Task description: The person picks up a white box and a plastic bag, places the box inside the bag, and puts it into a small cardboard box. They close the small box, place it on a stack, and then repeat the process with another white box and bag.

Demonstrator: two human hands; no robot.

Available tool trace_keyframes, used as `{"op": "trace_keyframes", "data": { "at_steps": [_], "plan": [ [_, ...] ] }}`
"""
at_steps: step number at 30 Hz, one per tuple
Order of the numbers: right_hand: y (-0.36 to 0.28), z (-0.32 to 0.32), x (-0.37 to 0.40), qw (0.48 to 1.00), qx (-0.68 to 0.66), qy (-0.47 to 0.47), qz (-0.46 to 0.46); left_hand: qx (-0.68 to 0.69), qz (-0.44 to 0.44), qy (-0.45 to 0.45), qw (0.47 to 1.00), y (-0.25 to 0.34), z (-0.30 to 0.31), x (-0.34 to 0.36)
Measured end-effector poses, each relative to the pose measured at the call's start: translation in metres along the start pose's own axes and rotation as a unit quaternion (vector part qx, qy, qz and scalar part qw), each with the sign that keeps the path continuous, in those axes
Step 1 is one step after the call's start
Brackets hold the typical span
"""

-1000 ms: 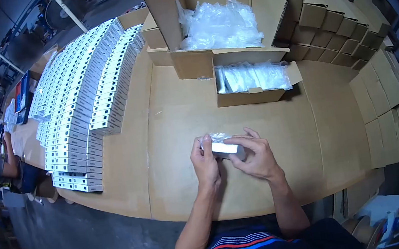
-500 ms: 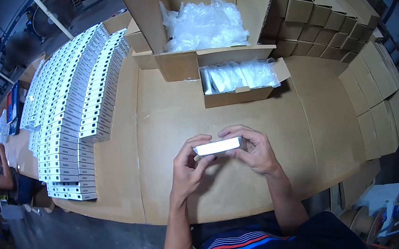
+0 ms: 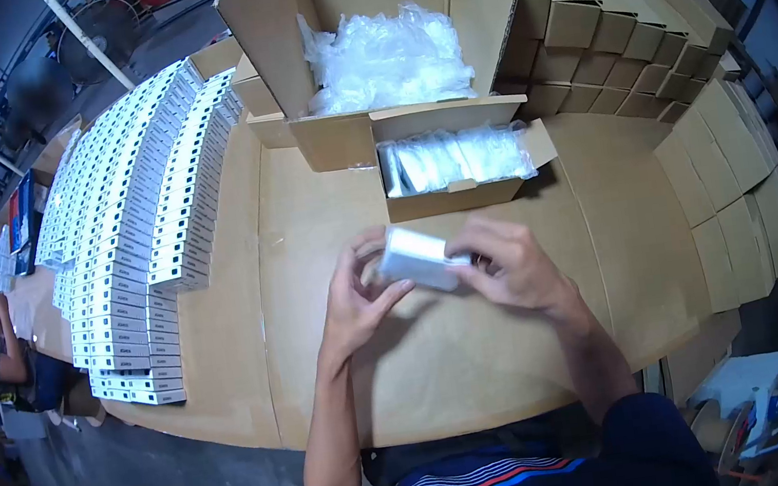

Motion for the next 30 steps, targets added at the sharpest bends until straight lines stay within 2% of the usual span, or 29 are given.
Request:
{"op": "trace_keyframes", "data": {
  "at_steps": [1,3,4,5,7,8,11,12,15,17,24,27,30],
  "plan": [
    [0.001,0.005,-0.006,0.999,-0.003,0.047,-0.027,-0.014,0.020,0.028,0.999,-0.001,0.003,-0.011],
    [0.006,0.001,-0.015,0.978,-0.005,0.205,-0.031,-0.184,-0.002,0.039,0.982,-0.012,0.010,-0.040],
    [0.013,-0.008,-0.020,0.967,-0.015,0.251,-0.044,-0.210,-0.021,0.026,0.977,-0.019,0.010,-0.055],
    [0.020,-0.016,-0.024,0.953,-0.025,0.298,-0.057,-0.209,-0.050,0.031,0.976,-0.027,0.008,-0.070],
    [0.021,-0.029,-0.035,0.947,0.011,0.318,-0.049,-0.162,-0.114,0.025,0.980,-0.041,0.001,-0.099],
    [0.022,-0.034,-0.040,0.943,0.030,0.329,-0.044,-0.072,-0.140,0.012,0.988,-0.053,-0.005,-0.113],
    [0.027,-0.045,-0.045,0.947,0.106,0.300,-0.050,-0.067,-0.161,0.023,0.984,-0.061,-0.010,-0.134],
    [0.027,-0.046,-0.047,0.941,0.124,0.313,-0.029,-0.064,-0.158,0.043,0.984,-0.051,-0.012,-0.132],
    [0.024,-0.045,-0.051,0.943,0.171,0.284,-0.033,-0.108,-0.137,0.053,0.983,-0.064,-0.008,-0.132],
    [0.019,-0.045,-0.056,0.939,0.186,0.290,-0.001,-0.092,-0.117,0.060,0.987,-0.072,-0.008,-0.132],
    [0.014,-0.042,-0.064,0.937,0.217,0.273,-0.010,-0.158,-0.128,0.069,0.977,-0.076,-0.004,-0.132],
    [0.012,-0.042,-0.069,0.951,0.169,0.252,-0.064,-0.108,-0.109,0.050,0.987,-0.077,-0.005,-0.134],
    [0.015,-0.049,-0.068,0.945,0.184,0.269,-0.038,-0.112,-0.108,0.053,0.986,-0.075,-0.004,-0.133]
  ]
}}
Point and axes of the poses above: each hand's wrist, its own x-axis away from the middle knuckle, its own z-axis out of the back of the hand, y = z × x, the point moved 5 cm from there along -x, towards the middle knuckle, and after that the axes turned 1 degree about -z, right-handed, at the moved point
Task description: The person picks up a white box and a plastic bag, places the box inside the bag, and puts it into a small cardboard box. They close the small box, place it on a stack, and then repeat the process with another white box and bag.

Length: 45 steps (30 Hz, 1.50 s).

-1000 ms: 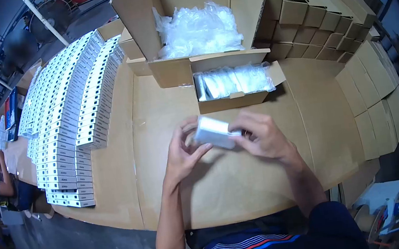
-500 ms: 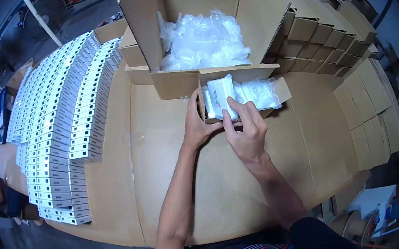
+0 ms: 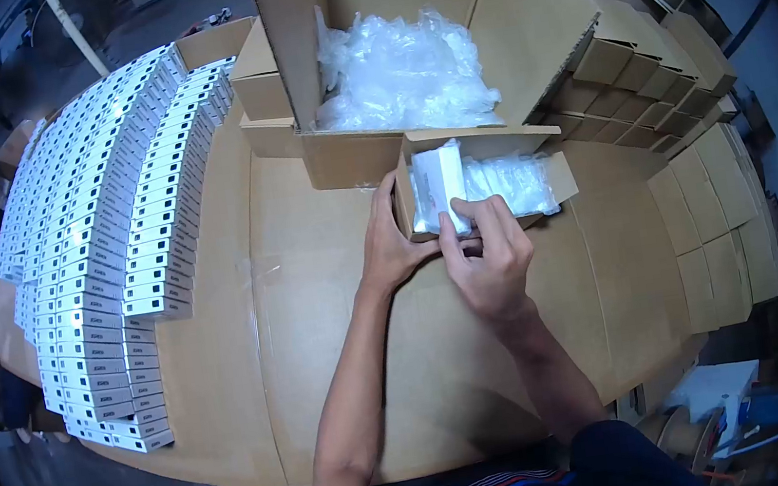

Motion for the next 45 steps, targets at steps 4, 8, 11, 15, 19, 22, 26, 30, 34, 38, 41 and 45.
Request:
{"op": "trace_keyframes", "data": {
  "at_steps": [4,8,11,15,19,22,26,30,34,38,41,45],
  "plan": [
    [0.000,0.000,-0.001,0.999,-0.039,0.013,-0.028,-0.034,0.001,0.005,0.999,0.001,0.003,0.000],
    [0.011,0.002,0.001,0.996,-0.047,0.012,-0.073,-0.028,0.008,0.002,1.000,0.001,0.002,0.001],
    [0.014,0.005,0.002,0.995,-0.044,0.011,-0.087,-0.040,0.004,0.006,0.999,0.002,0.004,0.002],
    [0.002,0.002,0.003,1.000,0.017,-0.014,-0.005,-0.040,0.004,0.006,0.999,0.006,0.005,0.002],
    [0.001,-0.016,0.007,0.996,0.054,-0.067,0.005,-0.026,-0.001,0.012,1.000,0.009,0.007,0.002],
    [0.012,-0.027,-0.006,0.991,0.079,-0.104,-0.043,-0.022,-0.009,0.026,0.999,0.008,0.006,0.001],
    [0.018,-0.045,-0.008,0.962,0.148,-0.191,-0.126,-0.022,-0.003,0.035,0.999,0.001,0.004,0.001],
    [0.020,-0.039,0.012,0.969,0.178,-0.168,-0.022,-0.003,0.002,0.013,1.000,-0.007,0.002,0.001],
    [0.036,-0.052,0.038,0.941,0.225,-0.251,0.021,0.025,-0.016,0.005,1.000,-0.008,0.003,0.003],
    [0.038,-0.056,0.032,0.946,0.190,-0.261,0.006,0.048,-0.003,0.004,0.999,-0.007,0.005,0.000],
    [0.032,-0.031,0.029,0.962,0.155,-0.226,0.004,0.072,0.030,0.008,0.997,-0.001,0.001,0.000],
    [0.080,0.053,0.064,0.997,0.065,-0.006,-0.039,0.071,-0.021,0.000,0.997,0.012,0.000,-0.002]
  ]
}}
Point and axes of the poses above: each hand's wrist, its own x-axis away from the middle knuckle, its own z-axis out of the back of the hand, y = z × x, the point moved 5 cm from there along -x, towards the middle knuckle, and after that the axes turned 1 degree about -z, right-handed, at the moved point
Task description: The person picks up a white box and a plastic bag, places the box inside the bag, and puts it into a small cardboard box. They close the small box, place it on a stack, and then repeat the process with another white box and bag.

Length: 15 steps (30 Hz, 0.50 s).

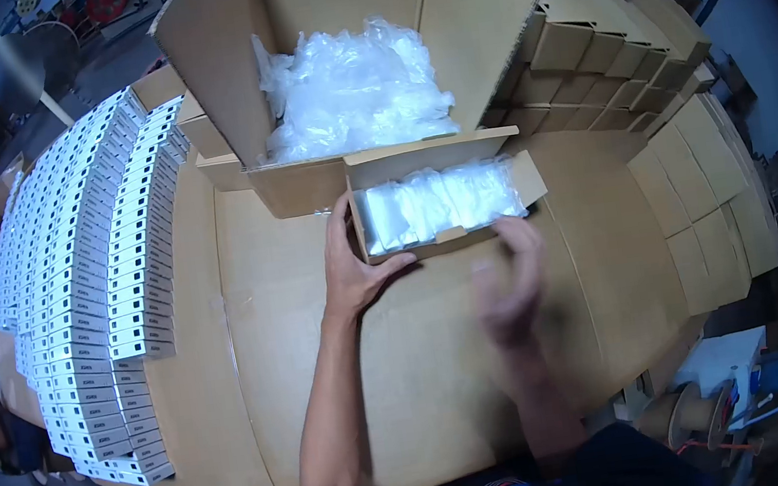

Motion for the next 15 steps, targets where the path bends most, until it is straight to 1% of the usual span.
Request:
{"op": "trace_keyframes", "data": {
  "at_steps": [1,2,4,5,6,7,9,10,11,13,14,15],
  "plan": [
    [0.045,0.008,0.015,0.979,-0.091,0.047,-0.178,0.013,-0.001,0.002,1.000,-0.004,-0.001,0.000],
    [0.086,0.010,0.033,0.916,-0.180,0.094,-0.346,0.026,-0.004,0.004,1.000,-0.004,-0.003,-0.002],
    [0.127,0.004,0.034,0.901,-0.283,-0.028,-0.328,0.028,0.001,0.004,1.000,0.002,-0.006,-0.001],
    [0.137,-0.001,0.026,0.885,-0.332,-0.089,-0.313,0.020,-0.002,0.007,1.000,0.004,-0.007,0.000],
    [0.136,-0.002,0.015,0.892,-0.331,-0.107,-0.288,0.011,-0.005,0.011,1.000,0.005,-0.007,0.002],
    [0.132,-0.006,-0.001,0.899,-0.330,-0.123,-0.261,-0.073,-0.025,0.014,0.997,0.005,-0.005,0.003],
    [0.125,-0.009,-0.031,0.903,-0.297,-0.195,-0.243,-0.120,-0.027,-0.012,0.992,0.002,-0.004,0.000],
    [0.118,-0.008,-0.047,0.897,-0.265,-0.250,-0.249,-0.144,-0.029,-0.025,0.989,0.009,-0.007,-0.004],
    [0.127,-0.015,-0.051,0.902,-0.271,-0.260,-0.213,-0.137,0.007,-0.031,0.990,0.013,-0.007,-0.005],
    [0.142,-0.027,-0.057,0.908,-0.284,-0.276,-0.139,-0.116,0.014,-0.043,0.992,0.023,-0.009,-0.006],
    [0.142,-0.028,-0.059,0.929,-0.290,-0.223,-0.046,-0.105,0.016,-0.046,0.993,0.027,-0.009,-0.007],
    [0.138,-0.025,-0.054,0.919,-0.295,-0.244,-0.090,-0.124,0.032,-0.053,0.990,0.024,-0.006,-0.004]
  ]
}}
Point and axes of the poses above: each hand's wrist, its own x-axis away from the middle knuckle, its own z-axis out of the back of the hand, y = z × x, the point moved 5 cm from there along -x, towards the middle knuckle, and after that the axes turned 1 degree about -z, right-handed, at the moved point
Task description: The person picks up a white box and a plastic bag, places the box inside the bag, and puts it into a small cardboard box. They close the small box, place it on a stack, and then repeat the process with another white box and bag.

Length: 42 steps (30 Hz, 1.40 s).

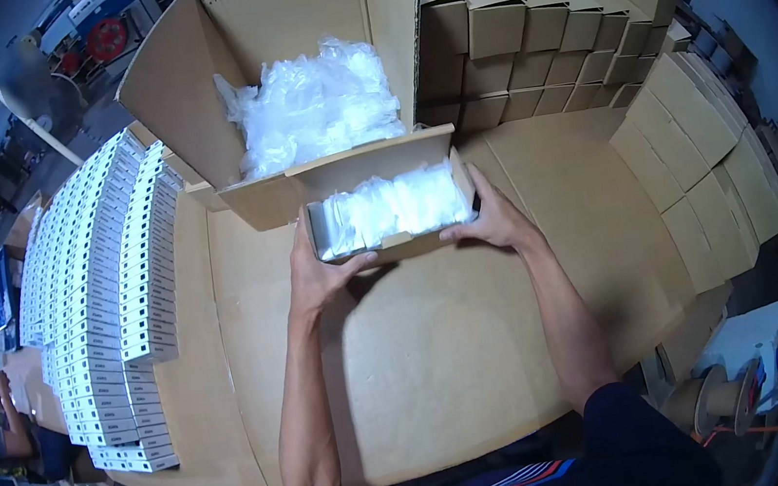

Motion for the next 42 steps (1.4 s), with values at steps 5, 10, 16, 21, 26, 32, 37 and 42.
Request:
{"op": "trace_keyframes", "data": {
  "at_steps": [5,10,16,21,26,32,37,42],
  "plan": [
    [-0.030,-0.013,0.061,0.996,0.053,-0.015,-0.068,-0.088,0.032,-0.019,0.995,0.040,0.005,0.052],
    [-0.040,-0.031,0.087,0.995,0.053,-0.015,-0.086,-0.067,0.091,-0.023,0.993,0.057,0.002,0.084],
    [-0.075,-0.042,0.085,0.983,0.137,-0.004,-0.124,-0.129,0.113,-0.043,0.984,0.064,0.005,0.079],
    [-0.081,-0.048,0.078,0.977,0.151,0.030,-0.150,-0.142,0.113,-0.050,0.982,0.062,0.003,0.073],
    [-0.095,-0.058,0.087,0.973,0.169,0.039,-0.154,-0.120,0.062,0.014,0.991,0.066,-0.002,0.072],
    [-0.098,-0.068,0.085,0.935,0.268,0.003,-0.233,-0.090,0.044,0.084,0.991,0.068,-0.004,0.089],
    [-0.110,-0.074,0.093,0.889,0.325,-0.007,-0.323,0.051,-0.136,0.154,0.977,0.060,0.000,0.106],
    [-0.108,-0.088,0.134,0.937,0.104,0.302,-0.139,0.022,-0.175,0.157,0.972,0.055,0.000,0.116]
  ]
}}
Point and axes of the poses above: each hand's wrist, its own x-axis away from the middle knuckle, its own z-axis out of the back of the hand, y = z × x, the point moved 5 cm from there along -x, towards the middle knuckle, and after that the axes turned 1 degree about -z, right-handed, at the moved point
